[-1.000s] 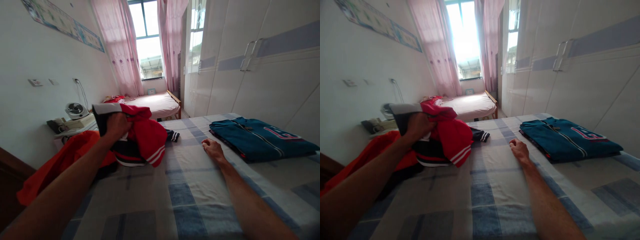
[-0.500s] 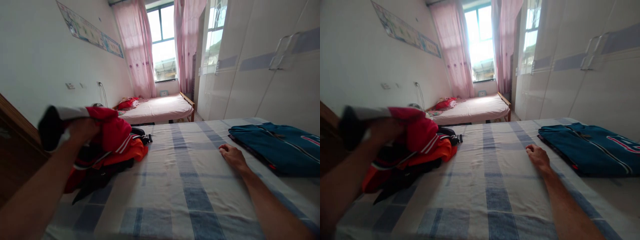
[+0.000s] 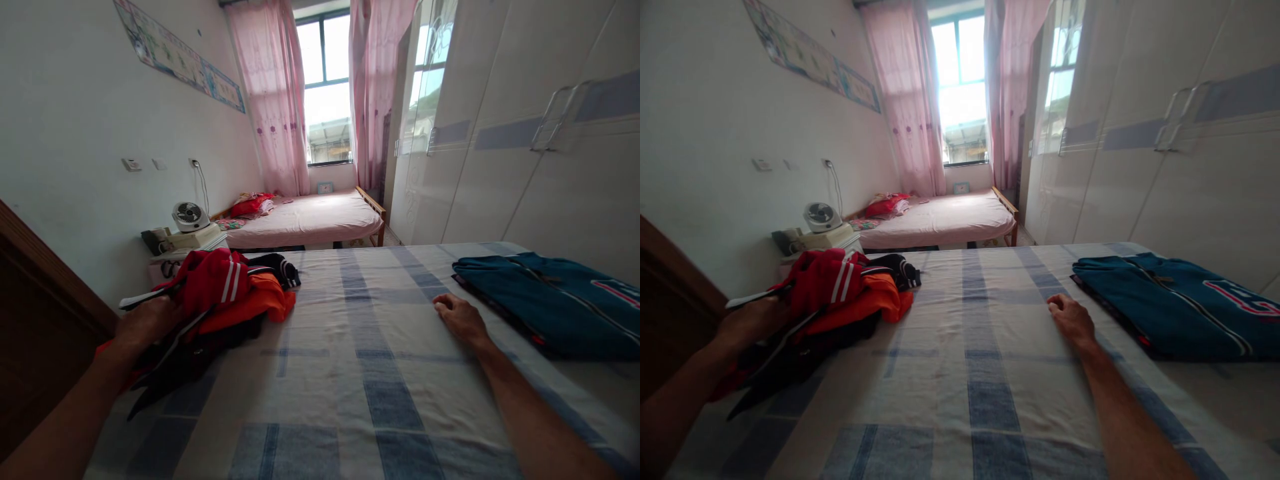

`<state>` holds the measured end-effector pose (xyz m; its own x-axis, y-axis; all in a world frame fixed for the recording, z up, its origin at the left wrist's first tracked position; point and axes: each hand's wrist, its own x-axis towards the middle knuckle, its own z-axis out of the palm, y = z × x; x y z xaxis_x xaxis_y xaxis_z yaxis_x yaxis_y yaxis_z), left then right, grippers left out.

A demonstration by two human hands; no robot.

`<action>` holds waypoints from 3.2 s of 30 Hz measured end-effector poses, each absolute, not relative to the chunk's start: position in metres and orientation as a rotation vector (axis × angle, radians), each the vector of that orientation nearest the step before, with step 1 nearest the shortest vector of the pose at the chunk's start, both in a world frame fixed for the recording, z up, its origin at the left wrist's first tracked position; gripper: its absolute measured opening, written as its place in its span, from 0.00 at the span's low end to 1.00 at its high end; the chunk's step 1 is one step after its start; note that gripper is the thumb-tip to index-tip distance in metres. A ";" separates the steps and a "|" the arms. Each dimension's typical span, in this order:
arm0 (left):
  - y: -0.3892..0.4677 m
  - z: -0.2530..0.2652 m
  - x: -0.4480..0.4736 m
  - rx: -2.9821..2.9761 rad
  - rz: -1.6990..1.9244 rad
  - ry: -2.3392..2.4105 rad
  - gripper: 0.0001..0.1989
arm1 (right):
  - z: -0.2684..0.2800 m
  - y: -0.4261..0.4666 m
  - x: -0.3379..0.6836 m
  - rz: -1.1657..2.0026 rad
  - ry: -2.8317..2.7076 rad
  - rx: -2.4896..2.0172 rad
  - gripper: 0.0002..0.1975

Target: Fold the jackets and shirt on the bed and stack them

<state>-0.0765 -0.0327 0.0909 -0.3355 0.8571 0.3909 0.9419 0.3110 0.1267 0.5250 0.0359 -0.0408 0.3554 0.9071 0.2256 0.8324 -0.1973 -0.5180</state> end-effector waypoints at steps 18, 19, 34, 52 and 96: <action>-0.024 0.038 0.139 -2.516 -0.767 -1.656 0.16 | -0.038 0.029 0.513 0.138 -1.464 -2.052 0.10; -0.019 0.028 0.152 -2.579 -0.762 -1.658 0.15 | -0.039 0.029 0.512 0.135 -1.460 -2.052 0.09; 0.000 -0.031 0.170 -2.756 -0.808 -1.527 0.12 | 0.013 0.009 0.631 -0.440 -0.961 -2.268 0.19; 0.009 -0.040 0.160 -2.860 -0.819 -1.533 0.12 | 0.008 0.010 0.684 -0.359 -1.183 -2.639 0.14; -0.014 0.002 0.183 -2.752 -1.168 -1.223 0.18 | 0.022 0.001 0.528 -0.164 -1.207 -1.591 0.14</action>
<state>0.1830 -0.0145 0.0018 0.4527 0.6760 0.5814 0.6121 -0.7097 0.3486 0.5277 0.0007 0.0223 0.4754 0.6049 0.6389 0.7532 0.0955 -0.6508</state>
